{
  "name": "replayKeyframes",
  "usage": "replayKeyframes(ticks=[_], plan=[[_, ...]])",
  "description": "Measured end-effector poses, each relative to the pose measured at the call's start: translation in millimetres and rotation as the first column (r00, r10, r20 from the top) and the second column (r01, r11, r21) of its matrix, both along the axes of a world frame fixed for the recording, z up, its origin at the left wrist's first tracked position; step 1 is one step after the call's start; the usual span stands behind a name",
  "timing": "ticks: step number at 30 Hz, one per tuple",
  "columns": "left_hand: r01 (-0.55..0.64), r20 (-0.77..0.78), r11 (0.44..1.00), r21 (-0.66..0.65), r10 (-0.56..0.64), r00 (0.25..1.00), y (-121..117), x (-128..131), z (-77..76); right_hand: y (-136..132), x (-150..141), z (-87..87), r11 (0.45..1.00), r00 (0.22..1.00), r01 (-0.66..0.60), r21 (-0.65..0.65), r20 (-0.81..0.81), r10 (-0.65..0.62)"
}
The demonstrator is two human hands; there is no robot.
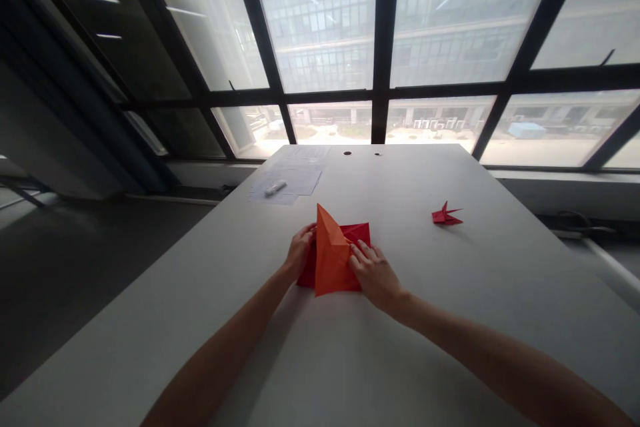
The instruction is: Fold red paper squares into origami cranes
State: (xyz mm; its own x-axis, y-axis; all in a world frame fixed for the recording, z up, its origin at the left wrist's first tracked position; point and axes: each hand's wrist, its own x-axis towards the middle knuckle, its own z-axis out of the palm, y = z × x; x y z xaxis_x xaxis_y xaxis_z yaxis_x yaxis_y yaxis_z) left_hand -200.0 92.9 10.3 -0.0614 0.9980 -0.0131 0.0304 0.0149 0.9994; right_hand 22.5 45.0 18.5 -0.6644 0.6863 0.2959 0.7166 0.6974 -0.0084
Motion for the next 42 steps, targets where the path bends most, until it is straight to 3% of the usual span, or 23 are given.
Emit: replayKeyframes(ticks=[2, 5, 8, 11, 14, 16, 19, 22, 23, 25, 26, 29, 30, 35, 37, 40, 42], plan=[[-0.027, 0.162, 0.999, -0.041, 0.033, 0.986, 0.4, -10.2, 3.8, -0.1, -4.7, -2.7, 1.0, 1.0, -0.011, -0.001, 0.017, 0.011], [0.065, 0.341, 0.992, -0.105, -0.026, 0.94, -3.7, -15.6, 8.8, -4.6, -9.5, 1.7, 1.0, 1.0, -0.01, -0.004, 0.025, 0.01], [0.139, 0.427, 0.977, -0.16, -0.058, 0.902, -9.0, -15.5, 15.1, -9.3, -12.4, 6.3, 1.0, 1.0, -0.012, -0.001, 0.003, 0.012], [0.135, 0.443, 0.981, -0.139, -0.061, 0.894, -11.0, -21.4, 24.0, -11.0, -14.1, 6.3, 0.999, 0.999, 0.039, -0.027, -0.001, -0.039], [0.101, 0.367, 0.991, -0.092, -0.06, 0.928, -10.1, -35.2, 35.4, -13.8, -15.8, 4.2, 0.992, 0.993, 0.113, -0.053, 0.031, -0.111], [0.172, 0.268, 0.974, -0.146, -0.129, 0.955, -10.0, -43.8, 42.2, -17.4, -15.7, 4.2, 0.986, 0.989, 0.145, -0.085, 0.049, -0.141], [0.229, 0.093, 0.963, -0.143, -0.217, 0.972, -11.1, -47.4, 44.8, -17.9, -10.0, 8.3, 0.972, 0.996, 0.089, -0.219, 0.018, -0.087], [0.201, 0.044, 0.979, -0.04, -0.2, 0.979, -11.9, -39.5, 37.1, 0.7, 1.5, 14.3, 0.908, 0.98, -0.123, -0.401, -0.19, 0.049], [0.209, 0.067, 0.977, -0.033, -0.206, 0.976, -12.1, -35.7, 33.8, 11.7, 5.5, 15.6, 0.899, 0.951, -0.158, -0.408, -0.308, 0.028], [0.264, 0.14, 0.963, -0.051, -0.254, 0.957, -13.0, -28.2, 28.9, 37.0, 12.8, 16.3, 0.919, 0.856, -0.107, -0.38, -0.506, -0.109], [0.298, 0.177, 0.953, -0.06, -0.284, 0.943, -13.8, -24.9, 28.1, 49.3, 16.0, 15.8, 0.904, 0.818, -0.139, -0.404, -0.561, -0.125], [0.374, 0.24, 0.925, -0.063, -0.35, 0.905, -16.6, -17.5, 31.9, 75.4, 25.1, 13.3, 0.765, 0.755, -0.346, -0.543, -0.646, -0.117], [0.388, 0.244, 0.919, -0.068, -0.362, 0.9, -16.7, -15.7, 34.5, 79.3, 28.3, 12.9, 0.744, 0.745, -0.363, -0.56, -0.655, -0.129], [0.408, 0.139, 0.907, -0.107, -0.392, 0.909, 2.5, -7.9, 44.8, 74.0, 46.1, 14.1, 0.797, 0.686, -0.256, -0.546, -0.684, -0.248], [0.424, 0.014, 0.899, -0.109, -0.425, 0.905, 19.2, -3.0, 44.2, 68.2, 52.4, 11.4, 0.767, 0.662, -0.218, -0.603, -0.669, -0.338], [0.496, -0.187, 0.852, -0.166, -0.521, 0.833, 44.7, 9.2, 36.2, 59.3, 59.2, 1.6, 0.69, 0.612, -0.132, -0.712, -0.606, -0.508], [0.492, -0.333, 0.863, -0.111, -0.499, 0.8, 56.4, 19.9, 27.0, 51.7, 61.8, -6.7, 0.699, 0.627, 0.016, -0.715, -0.538, -0.564]])
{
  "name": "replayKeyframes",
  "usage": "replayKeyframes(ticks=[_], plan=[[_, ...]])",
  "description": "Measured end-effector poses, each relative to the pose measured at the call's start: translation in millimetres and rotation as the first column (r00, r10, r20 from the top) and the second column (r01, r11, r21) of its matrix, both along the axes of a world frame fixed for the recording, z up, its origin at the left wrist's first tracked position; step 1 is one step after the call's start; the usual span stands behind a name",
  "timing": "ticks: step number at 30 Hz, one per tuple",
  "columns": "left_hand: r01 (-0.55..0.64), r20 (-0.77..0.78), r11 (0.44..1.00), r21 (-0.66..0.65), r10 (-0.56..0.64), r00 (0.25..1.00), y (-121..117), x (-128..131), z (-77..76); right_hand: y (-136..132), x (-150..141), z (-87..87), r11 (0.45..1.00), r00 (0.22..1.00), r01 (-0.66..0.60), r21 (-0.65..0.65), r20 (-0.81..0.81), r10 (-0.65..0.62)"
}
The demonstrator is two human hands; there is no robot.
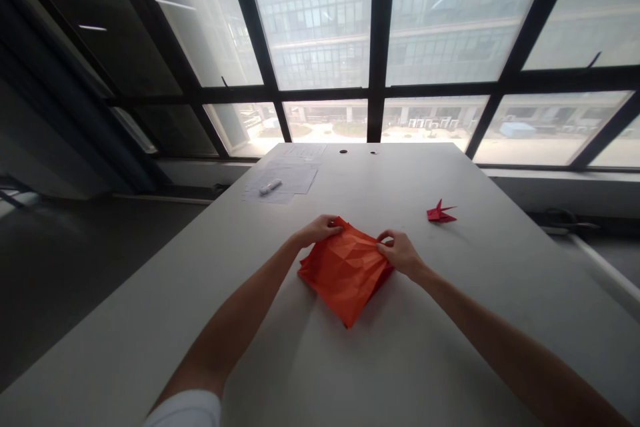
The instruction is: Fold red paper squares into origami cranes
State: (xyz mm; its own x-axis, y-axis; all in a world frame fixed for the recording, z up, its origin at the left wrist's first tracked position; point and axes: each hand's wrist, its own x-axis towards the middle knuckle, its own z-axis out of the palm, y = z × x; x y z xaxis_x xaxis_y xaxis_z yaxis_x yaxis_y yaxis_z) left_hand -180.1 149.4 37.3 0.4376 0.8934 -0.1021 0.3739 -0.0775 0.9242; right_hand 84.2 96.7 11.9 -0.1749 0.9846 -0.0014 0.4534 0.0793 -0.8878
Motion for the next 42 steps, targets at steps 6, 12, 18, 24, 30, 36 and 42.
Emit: replayKeyframes(ticks=[6, 12, 18, 24, 30, 36, 42], plan=[[0.003, -0.387, 0.844, 0.537, 0.243, 0.889, -5.4, 25.5, -18.6, -31.4, -5.5, -14.8, 0.981, 0.839, -0.022, 0.194, 0.538, -0.087], [0.541, -0.642, 0.655, 0.527, -0.11, 0.759, -39.8, 37.3, -11.1, -32.8, -2.6, -10.0, 0.97, 0.726, -0.122, 0.209, 0.686, -0.057], [0.483, -0.717, 0.754, 0.445, -0.023, 0.697, -52.2, 48.9, -35.4, -23.4, -8.5, 2.3, 0.902, 0.657, -0.132, 0.412, 0.717, -0.231], [0.429, -0.758, 0.786, 0.446, 0.077, 0.647, -50.7, 51.7, -51.8, -35.5, -44.6, -24.1, 0.945, 0.754, -0.231, 0.231, 0.656, 0.023], [0.238, -0.716, 0.838, 0.49, 0.232, 0.658, -62.5, 41.9, -54.8, -29.7, -16.3, -37.0, 0.94, 0.709, -0.294, 0.171, 0.699, 0.095], [0.097, -0.743, 0.877, 0.47, 0.334, 0.581, -65.5, 12.1, -53.4, -23.7, -16.8, -28.1, 0.905, 0.717, -0.392, 0.166, 0.671, 0.188], [0.026, -0.807, 0.939, 0.342, 0.279, 0.521, -47.0, -24.0, -26.6, -17.9, -47.2, -22.8, 0.879, 0.732, -0.447, 0.165, 0.633, 0.253]])
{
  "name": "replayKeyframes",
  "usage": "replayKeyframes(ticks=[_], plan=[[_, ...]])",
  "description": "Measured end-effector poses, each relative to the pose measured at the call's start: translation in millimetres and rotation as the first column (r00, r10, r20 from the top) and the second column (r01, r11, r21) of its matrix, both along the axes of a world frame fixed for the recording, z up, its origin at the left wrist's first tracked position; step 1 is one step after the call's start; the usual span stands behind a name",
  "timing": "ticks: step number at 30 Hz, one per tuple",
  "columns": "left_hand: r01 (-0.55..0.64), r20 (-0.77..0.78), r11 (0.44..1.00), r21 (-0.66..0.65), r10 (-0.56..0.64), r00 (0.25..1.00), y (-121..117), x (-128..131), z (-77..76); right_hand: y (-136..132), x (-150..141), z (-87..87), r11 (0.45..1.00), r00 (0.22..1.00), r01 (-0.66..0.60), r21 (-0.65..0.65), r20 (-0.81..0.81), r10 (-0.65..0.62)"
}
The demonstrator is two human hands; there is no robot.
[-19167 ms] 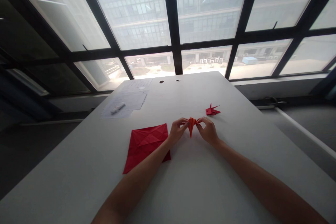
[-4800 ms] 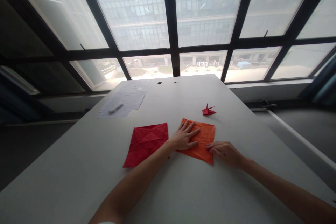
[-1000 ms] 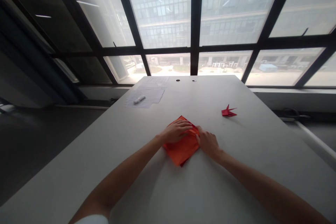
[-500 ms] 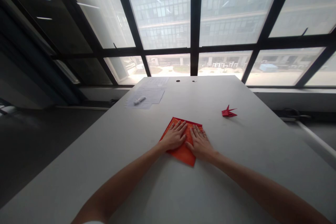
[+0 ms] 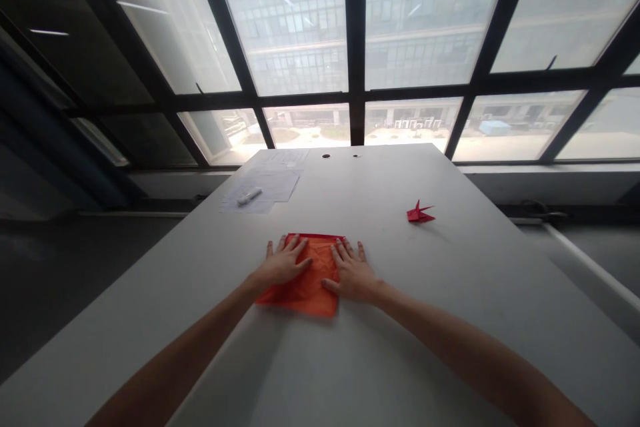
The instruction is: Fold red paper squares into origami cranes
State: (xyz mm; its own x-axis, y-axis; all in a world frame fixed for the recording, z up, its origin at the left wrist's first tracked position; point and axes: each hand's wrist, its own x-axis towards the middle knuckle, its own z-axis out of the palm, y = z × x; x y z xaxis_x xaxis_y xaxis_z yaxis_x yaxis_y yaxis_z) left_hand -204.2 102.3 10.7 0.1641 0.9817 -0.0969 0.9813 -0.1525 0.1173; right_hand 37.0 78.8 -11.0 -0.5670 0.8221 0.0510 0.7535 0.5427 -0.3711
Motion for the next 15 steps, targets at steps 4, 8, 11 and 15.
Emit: replayKeyframes(ticks=[4, 8, 11, 15], plan=[[0.005, 0.282, 0.977, 0.211, -0.066, 0.957, 45.8, 32.4, 34.6, -5.1, -19.4, 4.8, 0.999, 0.999, -0.021, 0.027, -0.048, 0.022], [-0.071, 0.822, 0.997, -0.014, 0.052, 0.567, 89.6, 105.1, 41.5, -9.3, -2.5, 10.7, 0.98, 0.97, 0.093, 0.175, -0.236, -0.05], [-0.023, 0.972, 0.998, -0.062, 0.065, 0.226, 100.3, 148.4, 23.2, 6.3, 52.3, 14.3, 0.905, 0.872, 0.353, 0.239, -0.433, -0.226], [-0.016, 0.996, 1.0, -0.006, 0.008, 0.083, 95.4, 172.7, -5.8, 53.6, 147.6, 14.2, 0.581, 0.607, 0.768, 0.269, -0.594, -0.527]])
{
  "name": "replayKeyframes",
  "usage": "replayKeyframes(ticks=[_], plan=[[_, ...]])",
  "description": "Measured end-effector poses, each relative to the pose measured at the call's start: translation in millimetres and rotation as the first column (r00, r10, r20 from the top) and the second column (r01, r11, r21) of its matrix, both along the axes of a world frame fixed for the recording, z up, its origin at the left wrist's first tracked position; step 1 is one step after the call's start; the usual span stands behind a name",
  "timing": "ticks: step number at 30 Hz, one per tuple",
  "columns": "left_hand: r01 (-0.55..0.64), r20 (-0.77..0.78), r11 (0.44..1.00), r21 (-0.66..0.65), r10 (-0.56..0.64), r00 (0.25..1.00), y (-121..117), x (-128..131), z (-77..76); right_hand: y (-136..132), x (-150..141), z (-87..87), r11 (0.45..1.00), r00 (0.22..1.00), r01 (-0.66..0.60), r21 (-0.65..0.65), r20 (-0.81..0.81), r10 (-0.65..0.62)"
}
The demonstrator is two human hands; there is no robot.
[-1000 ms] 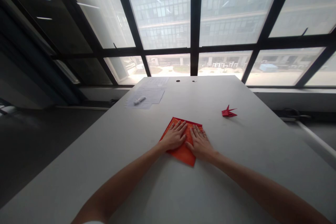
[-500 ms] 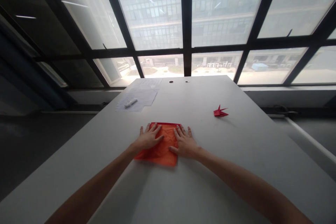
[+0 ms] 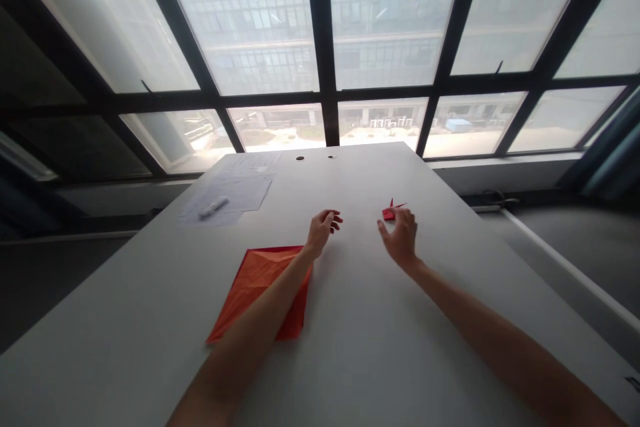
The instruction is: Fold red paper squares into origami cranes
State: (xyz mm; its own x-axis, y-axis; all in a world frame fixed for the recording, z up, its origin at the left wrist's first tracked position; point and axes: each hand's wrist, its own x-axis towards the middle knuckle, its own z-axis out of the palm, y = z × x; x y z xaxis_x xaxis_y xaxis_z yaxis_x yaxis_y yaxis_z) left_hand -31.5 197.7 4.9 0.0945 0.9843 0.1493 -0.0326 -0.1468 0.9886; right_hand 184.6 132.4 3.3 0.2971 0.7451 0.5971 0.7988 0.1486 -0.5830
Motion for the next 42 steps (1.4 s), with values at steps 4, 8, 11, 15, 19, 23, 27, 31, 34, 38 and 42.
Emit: replayKeyframes(ticks=[4, 8, 11, 15, 19, 23, 27, 31, 34, 38, 42], plan=[[0.003, 0.069, 0.999, 0.051, -0.006, 0.998, -5.3, 2.0, -13.3, 42.2, 49.8, -6.7, 0.984, 0.989, 0.149, -0.102, 0.017, -0.148], [0.016, 0.105, 0.998, 0.06, -0.022, 0.994, -6.6, 0.9, -15.6, 48.6, 41.0, -11.6, 0.995, 0.999, -0.044, -0.086, 0.012, 0.045], [0.022, 0.073, 0.999, 0.037, -0.025, 0.997, -7.2, 3.3, -17.4, 39.2, 24.3, -11.2, 0.975, 0.973, -0.221, -0.008, 0.059, 0.221], [0.015, -0.02, 0.999, 0.046, -0.014, 1.0, -7.6, 6.5, -19.6, 40.7, 19.6, -10.7, 0.999, 0.998, 0.038, 0.013, 0.042, -0.038], [0.034, -0.044, 0.998, 0.05, -0.031, 0.999, -7.2, 5.9, -20.4, 56.7, 30.3, -13.0, 0.989, 0.991, 0.13, -0.063, 0.005, -0.13], [0.068, -0.021, 0.994, 0.08, -0.067, 0.998, -6.4, 5.7, -22.8, 56.8, 29.3, -9.8, 1.0, 0.997, -0.007, 0.011, -0.077, 0.008], [0.05, 0.059, 0.995, 0.087, -0.055, 0.997, -8.3, 7.5, -21.6, 37.6, 10.4, -1.9, 0.931, 0.909, -0.292, 0.22, -0.24, 0.341], [0.219, 0.221, 0.976, -0.018, -0.21, 0.952, -16.7, 8.7, -12.8, 17.2, -7.9, 1.4, 0.859, 0.795, -0.446, 0.252, -0.33, 0.51], [0.445, 0.301, 0.887, -0.125, -0.394, 0.868, -25.0, 9.4, -7.7, 9.1, -13.3, 1.4, 0.84, 0.757, -0.478, 0.256, -0.366, 0.542], [0.488, 0.305, 0.856, -0.17, -0.425, 0.852, -29.5, 10.9, -10.2, 8.0, -13.8, -0.7, 0.826, 0.721, -0.485, 0.286, -0.403, 0.563], [0.405, 0.28, 0.899, -0.167, -0.35, 0.894, -26.3, 14.3, -16.9, 10.9, -15.2, -5.9, 0.833, 0.701, -0.484, 0.267, -0.452, 0.552]])
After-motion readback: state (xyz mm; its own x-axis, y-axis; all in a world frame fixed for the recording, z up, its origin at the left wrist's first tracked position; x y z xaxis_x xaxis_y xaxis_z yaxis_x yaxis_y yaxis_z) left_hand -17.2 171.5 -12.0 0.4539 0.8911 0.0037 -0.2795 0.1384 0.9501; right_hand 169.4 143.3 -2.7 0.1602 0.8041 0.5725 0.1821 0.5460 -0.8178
